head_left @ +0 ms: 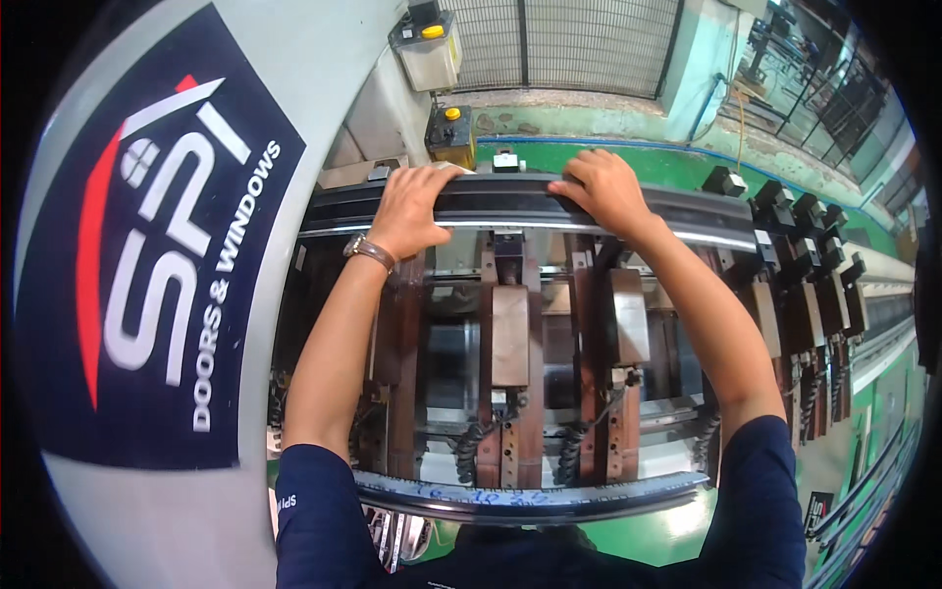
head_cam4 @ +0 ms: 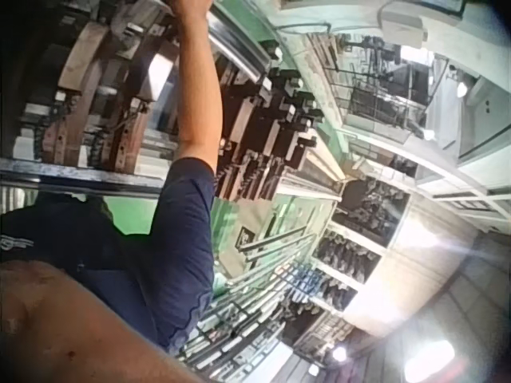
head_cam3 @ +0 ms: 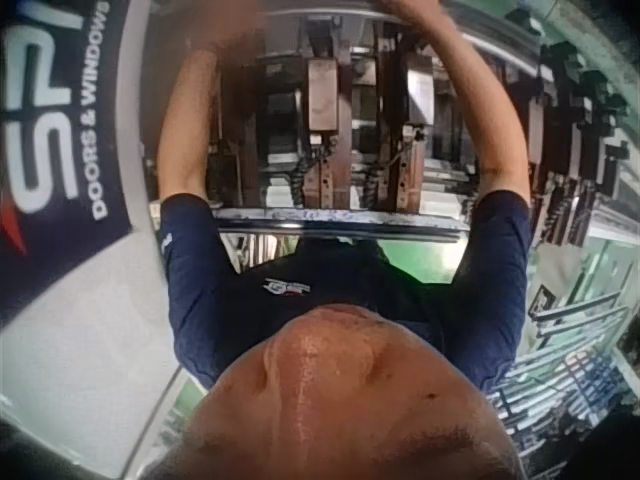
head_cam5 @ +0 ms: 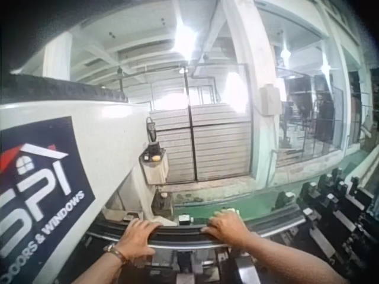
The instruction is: The person places long metal profiles into a clamping machine, then walks to a nearby desk to retrieve a marker and write on a paper document. They return to the machine, use a blue air blow gun to clean the profiles, and then reposition the metal pieces within the clamps.
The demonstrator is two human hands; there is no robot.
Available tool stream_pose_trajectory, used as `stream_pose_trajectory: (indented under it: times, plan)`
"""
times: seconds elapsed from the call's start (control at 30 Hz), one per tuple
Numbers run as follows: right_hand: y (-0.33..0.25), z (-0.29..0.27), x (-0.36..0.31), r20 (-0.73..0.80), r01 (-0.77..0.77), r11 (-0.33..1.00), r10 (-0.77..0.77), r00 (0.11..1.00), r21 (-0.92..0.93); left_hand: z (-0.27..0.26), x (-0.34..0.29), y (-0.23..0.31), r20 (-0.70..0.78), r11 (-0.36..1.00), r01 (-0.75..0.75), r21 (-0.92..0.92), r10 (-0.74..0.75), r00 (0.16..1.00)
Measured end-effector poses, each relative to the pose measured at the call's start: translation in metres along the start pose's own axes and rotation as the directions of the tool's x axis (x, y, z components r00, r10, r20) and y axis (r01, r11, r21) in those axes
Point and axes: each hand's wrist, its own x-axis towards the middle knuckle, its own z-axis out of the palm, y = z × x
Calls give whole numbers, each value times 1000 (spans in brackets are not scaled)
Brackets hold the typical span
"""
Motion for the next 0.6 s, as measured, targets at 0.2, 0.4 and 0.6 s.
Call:
stream_pose_trajectory:
  times: [0.2, 0.4, 0.6]
  plan:
    - [2, 95, 60, 142, -51, 994, 37, 989, 94, 47, -5, -90, -15, 985, 147, 91, -146, 989]
    - [16, 139, 65, 212, -139, 977, 103, 972, 164, 70, 4, -113, 107, 965, 189, 184, -211, 972]
    - [20, 160, 76, 112, -134, 966, 112, 987, 221, 83, 8, -122, 94, 942, 214, 258, -245, 965]
